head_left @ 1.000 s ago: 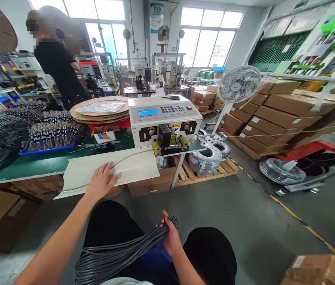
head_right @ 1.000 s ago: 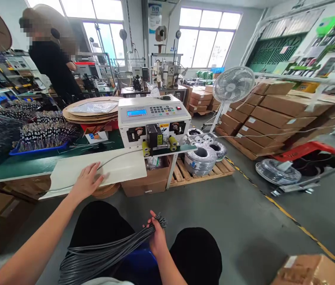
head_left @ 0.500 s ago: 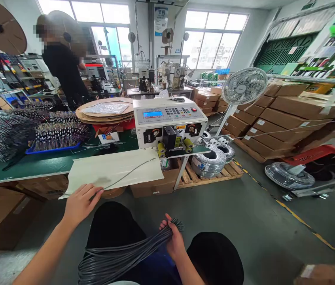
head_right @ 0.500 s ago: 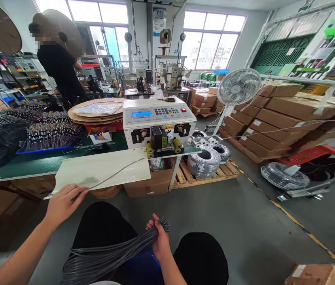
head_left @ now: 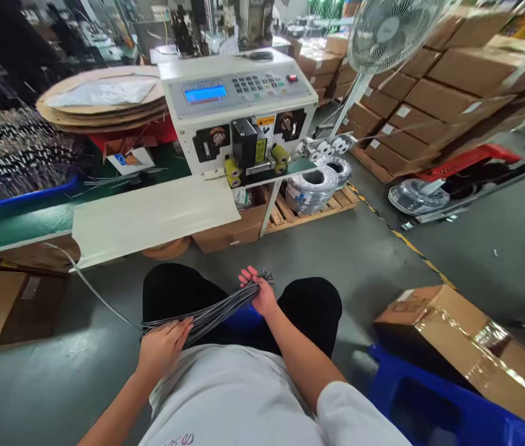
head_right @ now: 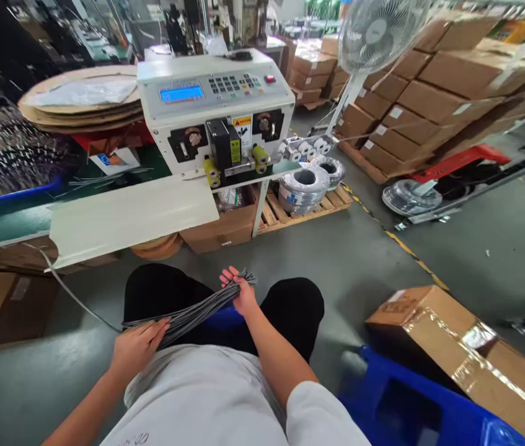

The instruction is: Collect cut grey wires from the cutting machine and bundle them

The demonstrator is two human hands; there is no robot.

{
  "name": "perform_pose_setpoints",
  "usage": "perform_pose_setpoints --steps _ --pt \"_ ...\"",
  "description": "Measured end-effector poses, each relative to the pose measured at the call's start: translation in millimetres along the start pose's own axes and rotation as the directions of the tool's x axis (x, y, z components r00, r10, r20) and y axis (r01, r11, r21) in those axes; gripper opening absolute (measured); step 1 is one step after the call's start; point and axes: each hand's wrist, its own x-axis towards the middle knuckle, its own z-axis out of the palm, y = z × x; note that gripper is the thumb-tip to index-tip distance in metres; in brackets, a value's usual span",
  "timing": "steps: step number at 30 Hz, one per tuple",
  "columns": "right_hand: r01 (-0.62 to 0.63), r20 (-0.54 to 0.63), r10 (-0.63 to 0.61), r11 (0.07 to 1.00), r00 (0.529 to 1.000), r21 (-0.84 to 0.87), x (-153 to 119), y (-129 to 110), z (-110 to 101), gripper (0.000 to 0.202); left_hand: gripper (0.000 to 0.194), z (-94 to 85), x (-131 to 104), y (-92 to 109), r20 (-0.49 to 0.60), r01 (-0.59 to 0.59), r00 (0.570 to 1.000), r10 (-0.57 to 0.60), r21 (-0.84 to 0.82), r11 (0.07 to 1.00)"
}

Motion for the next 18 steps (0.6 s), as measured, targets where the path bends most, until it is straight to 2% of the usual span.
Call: perform_pose_setpoints --steps 3,8,11,14,18 --pt "-0.004 -0.020 0.005 1.000 1.000 0.020 0.8 1.9 -2.4 0.039 0.031 5.1 -10.7 2.0 0.089 0.098 0.991 -0.098 0.000 0.995" --pt "-0.008 -0.028 0.009 0.999 1.000 0.046 -0.5 1.4 -1.1 0.036 0.041 -4.9 -9.5 5.8 0.214 0.231 0.948 -0.237 0.052 0.971" --pt "-0.018 -0.024 0.019 0.998 1.000 0.060 -1.2 1.1 0.8 0.032 0.042 -10.6 -3.7 9.5 0.274 0.243 0.930 -0.246 0.045 0.969" --pt "0.024 -0.007 -0.024 0.998 1.000 0.054 -3.0 2.0 4.3 0.028 0.040 -12.5 -2.5 13.2 0.287 0.223 0.934 -0.212 -0.004 0.975" --pt "0.078 0.013 -0.079 0.995 0.997 0.059 -7.1 6.6 7.0 0.023 0.037 -10.8 -17.1 4.4 0.271 0.197 0.947 -0.174 -0.059 0.979"
